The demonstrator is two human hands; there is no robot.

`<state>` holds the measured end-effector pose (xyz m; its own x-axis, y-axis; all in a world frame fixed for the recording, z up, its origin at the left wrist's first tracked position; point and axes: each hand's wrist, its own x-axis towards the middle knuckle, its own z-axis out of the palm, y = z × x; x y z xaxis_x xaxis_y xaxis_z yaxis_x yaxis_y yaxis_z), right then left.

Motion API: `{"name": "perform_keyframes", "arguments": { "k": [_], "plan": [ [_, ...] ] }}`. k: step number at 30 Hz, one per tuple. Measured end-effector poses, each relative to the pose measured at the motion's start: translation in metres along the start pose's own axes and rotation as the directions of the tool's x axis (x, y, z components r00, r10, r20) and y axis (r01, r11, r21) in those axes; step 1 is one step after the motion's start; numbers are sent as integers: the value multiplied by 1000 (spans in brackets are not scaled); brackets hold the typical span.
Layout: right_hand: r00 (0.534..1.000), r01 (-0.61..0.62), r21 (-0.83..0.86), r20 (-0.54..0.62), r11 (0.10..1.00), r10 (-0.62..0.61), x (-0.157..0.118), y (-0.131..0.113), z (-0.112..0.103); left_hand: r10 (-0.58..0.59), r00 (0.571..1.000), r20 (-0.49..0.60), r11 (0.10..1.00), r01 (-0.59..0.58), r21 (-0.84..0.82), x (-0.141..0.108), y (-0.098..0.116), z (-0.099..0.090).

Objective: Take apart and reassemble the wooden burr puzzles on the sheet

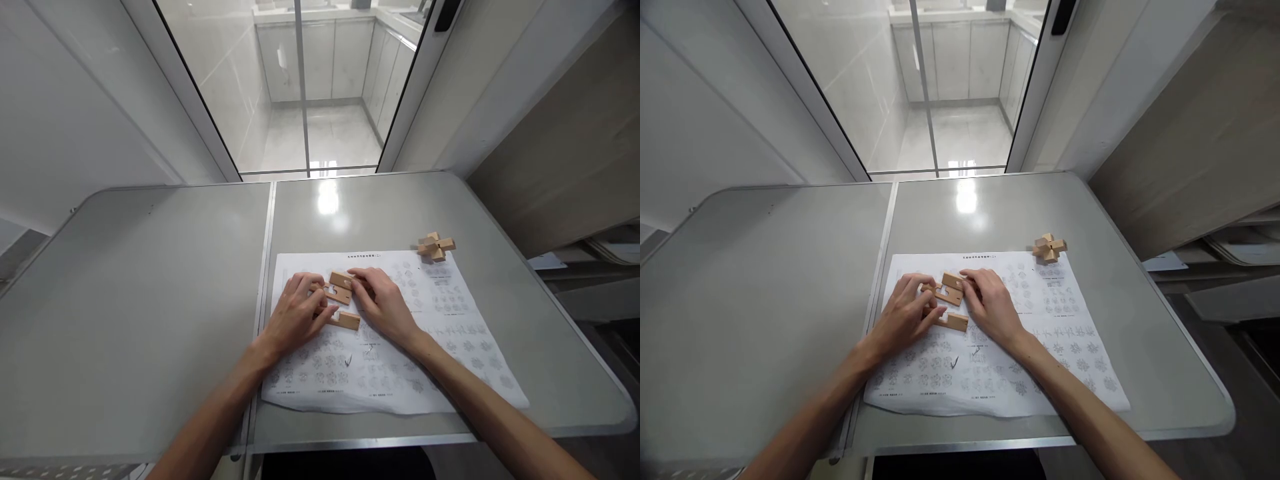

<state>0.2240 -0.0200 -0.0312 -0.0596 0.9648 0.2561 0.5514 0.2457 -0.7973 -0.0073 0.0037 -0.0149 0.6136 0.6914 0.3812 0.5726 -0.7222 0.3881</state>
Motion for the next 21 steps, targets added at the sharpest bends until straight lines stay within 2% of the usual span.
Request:
{"name": "perform_keyframes", "arguments": {
  "k": [6, 14, 17, 21],
  "plan": [
    [1000, 23, -17, 6, 1000, -23, 0, 2, 1, -30, 999, 15, 999, 30, 27, -1, -1, 3],
    [1000, 15, 20, 15, 1000, -16, 0, 1, 0, -43, 997, -58, 996, 47, 70, -1, 2, 4],
    [996, 56, 54, 60, 997, -60, 1, 0, -3, -11, 998, -57, 999, 13, 39, -1, 2, 4],
    [990, 55, 126, 119, 990, -70, 1, 0, -4, 81, 997, 17, 996, -81, -30, -2, 4, 4]
  ]
}}
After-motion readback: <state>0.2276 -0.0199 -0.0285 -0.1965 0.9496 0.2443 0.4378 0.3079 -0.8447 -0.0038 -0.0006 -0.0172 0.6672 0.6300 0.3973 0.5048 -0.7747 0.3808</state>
